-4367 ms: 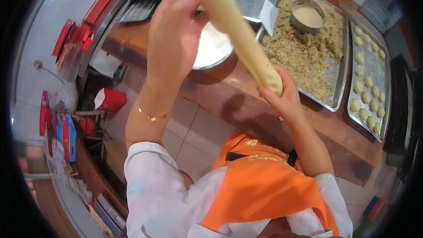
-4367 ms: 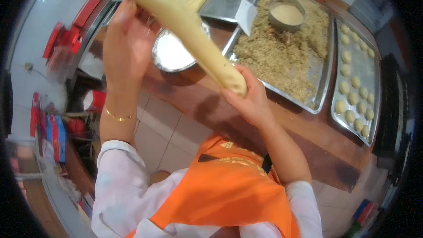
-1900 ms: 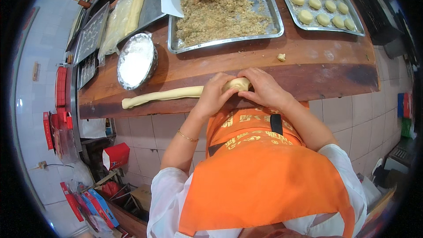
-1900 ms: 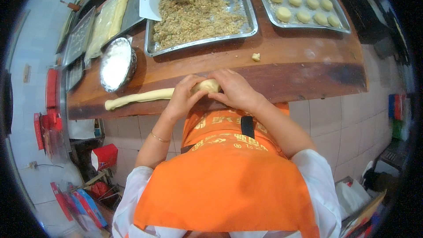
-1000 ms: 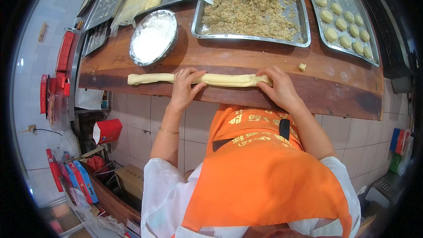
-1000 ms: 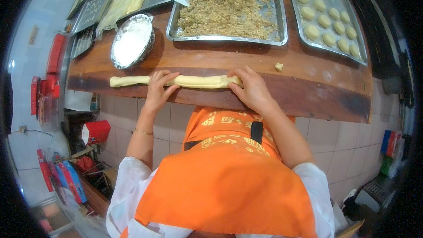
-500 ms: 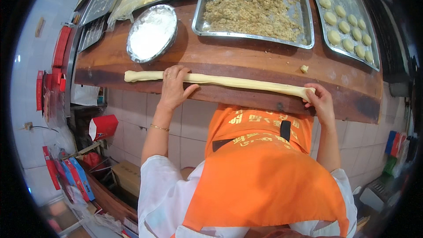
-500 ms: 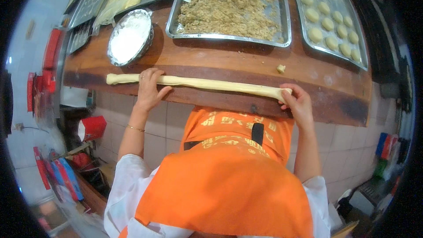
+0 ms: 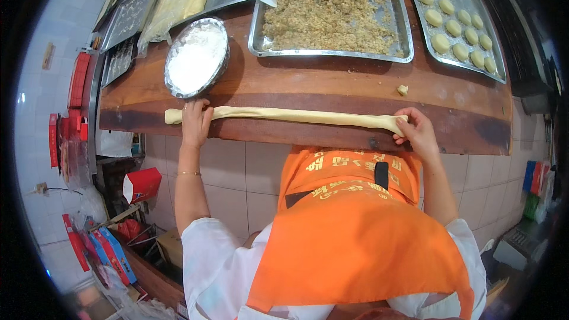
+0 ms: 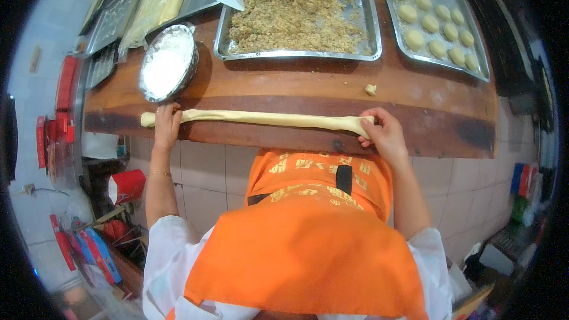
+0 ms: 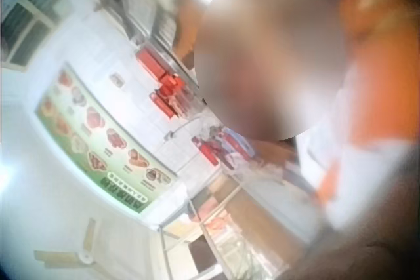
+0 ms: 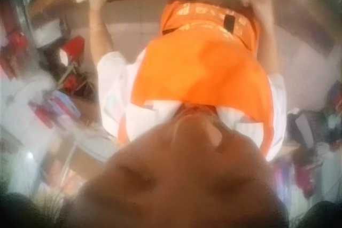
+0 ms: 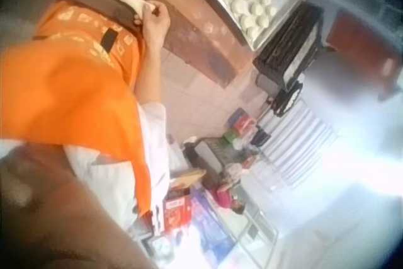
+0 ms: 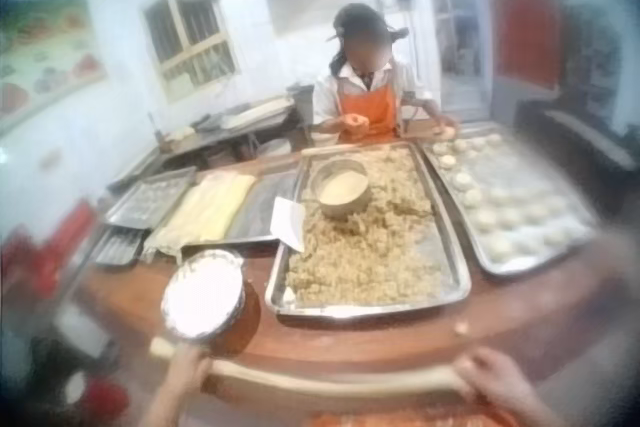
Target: The person handles a long roll of dough on a wooden table, divides it into smaller pieces using a scraper, and then flattens the pieces by hand. They add filling from a metal tray to the dough, pinch the dough closed to form balls, and place them onto a metal baking tray.
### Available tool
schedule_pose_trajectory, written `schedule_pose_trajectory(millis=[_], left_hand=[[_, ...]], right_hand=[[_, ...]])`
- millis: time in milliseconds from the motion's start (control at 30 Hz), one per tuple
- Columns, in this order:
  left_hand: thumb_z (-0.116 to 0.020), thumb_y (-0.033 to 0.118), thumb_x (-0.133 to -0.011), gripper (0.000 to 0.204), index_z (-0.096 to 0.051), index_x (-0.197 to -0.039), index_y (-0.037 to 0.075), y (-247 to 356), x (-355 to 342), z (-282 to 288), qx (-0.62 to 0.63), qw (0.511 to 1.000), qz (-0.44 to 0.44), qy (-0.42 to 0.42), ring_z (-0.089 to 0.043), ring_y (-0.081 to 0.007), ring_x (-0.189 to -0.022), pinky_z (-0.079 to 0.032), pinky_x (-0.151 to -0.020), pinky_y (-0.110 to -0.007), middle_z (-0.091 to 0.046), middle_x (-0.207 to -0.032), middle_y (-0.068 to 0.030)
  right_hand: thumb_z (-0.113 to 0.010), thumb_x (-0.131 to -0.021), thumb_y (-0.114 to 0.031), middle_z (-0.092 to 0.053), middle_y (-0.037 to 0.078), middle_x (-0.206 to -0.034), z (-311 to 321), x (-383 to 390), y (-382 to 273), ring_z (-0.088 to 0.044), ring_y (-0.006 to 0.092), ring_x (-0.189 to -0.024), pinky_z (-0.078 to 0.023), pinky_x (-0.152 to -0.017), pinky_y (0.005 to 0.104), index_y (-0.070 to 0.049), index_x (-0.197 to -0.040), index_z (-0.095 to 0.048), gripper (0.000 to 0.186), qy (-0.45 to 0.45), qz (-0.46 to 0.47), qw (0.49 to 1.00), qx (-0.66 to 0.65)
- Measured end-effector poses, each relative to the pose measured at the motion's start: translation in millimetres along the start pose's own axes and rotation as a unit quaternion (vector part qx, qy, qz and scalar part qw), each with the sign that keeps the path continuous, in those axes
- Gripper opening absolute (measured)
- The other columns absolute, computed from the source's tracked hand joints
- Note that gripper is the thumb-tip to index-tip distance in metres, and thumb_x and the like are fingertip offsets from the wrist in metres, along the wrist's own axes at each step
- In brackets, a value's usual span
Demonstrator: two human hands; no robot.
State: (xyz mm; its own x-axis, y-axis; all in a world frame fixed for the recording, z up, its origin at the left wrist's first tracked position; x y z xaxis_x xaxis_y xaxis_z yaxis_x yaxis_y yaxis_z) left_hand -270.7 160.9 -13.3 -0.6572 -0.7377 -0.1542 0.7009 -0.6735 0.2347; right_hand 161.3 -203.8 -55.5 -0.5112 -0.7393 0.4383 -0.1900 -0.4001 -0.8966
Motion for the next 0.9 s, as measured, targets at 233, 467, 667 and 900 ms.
schedule_pose_trajectory(millis=[233, 467, 667, 900], left_hand=[[-0.072, 0.019, -0.085, 0.047, -0.059, -0.129, 0.009, -5.1, 30.4, 14.8, -0.14, 0.988, -0.064, 0.028, -0.051, -0.0337, -0.12, -0.033, -0.111, -0.049, -0.057, -0.119, -0.0131], [-0.068, 0.009, -0.084, 0.036, -0.061, -0.12, 0.008, -62.5, 4.3, 34.3, -0.205, 0.978, -0.035, -0.003, -0.055, -0.0351, -0.11, -0.042, -0.101, -0.046, -0.059, -0.11, -0.013], [-0.064, 0.006, -0.081, 0.04, -0.064, -0.121, 0.007, -17.7, -10.3, 15.5, -0.282, 0.953, 0.028, -0.105, -0.058, -0.0365, -0.108, -0.044, -0.097, -0.047, -0.062, -0.107, -0.0172], [-0.071, 0.017, -0.089, 0.046, -0.058, -0.131, 0.002, 296.1, -19.2, -37.3, 0.267, 0.936, -0.209, -0.096, -0.06, -0.036, -0.117, -0.048, -0.1, -0.045, -0.063, -0.127, -0.0194]], right_hand=[[-0.069, -0.091, -0.005, -0.064, 0.005, -0.095, -10.6, 9.8, -16.7, -0.062, 0.0117, -0.08, -0.051, -0.068, 0.0261, -0.002, -0.106, -0.064, 0.016, -0.003, 0.087, 0.988, 0.124], [-0.072, -0.083, 0.0, -0.063, 0.007, -0.1, -6.9, 22.9, -61.7, -0.062, 0.0194, -0.091, -0.05, -0.077, 0.0314, -0.004, -0.101, -0.066, 0.02, 0.034, 0.233, 0.936, 0.261], [-0.071, -0.085, -0.002, -0.061, 0.009, -0.096, -14.7, 19.6, -44.6, -0.058, 0.0222, -0.081, -0.049, -0.071, 0.0323, -0.006, -0.105, -0.065, 0.022, 0.032, 0.188, 0.946, 0.261], [-0.071, -0.085, -0.002, -0.062, 0.007, -0.093, -17.1, 18.6, -41.1, -0.057, 0.0164, -0.074, -0.046, -0.066, 0.0293, -0.006, -0.106, -0.068, 0.021, 0.011, 0.206, 0.96, 0.192]])
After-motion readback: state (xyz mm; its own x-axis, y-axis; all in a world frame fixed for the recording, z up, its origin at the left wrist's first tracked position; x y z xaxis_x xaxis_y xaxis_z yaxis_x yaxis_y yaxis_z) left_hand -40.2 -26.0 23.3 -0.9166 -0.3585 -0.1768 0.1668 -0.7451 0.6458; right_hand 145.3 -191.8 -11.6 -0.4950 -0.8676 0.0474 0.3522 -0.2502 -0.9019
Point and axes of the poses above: each hand's wrist, its own x-axis away from the middle knuckle, its own z-axis out of the back of the hand, y = z × x, the point moved 8 cm from there along -x, towards the middle knuckle
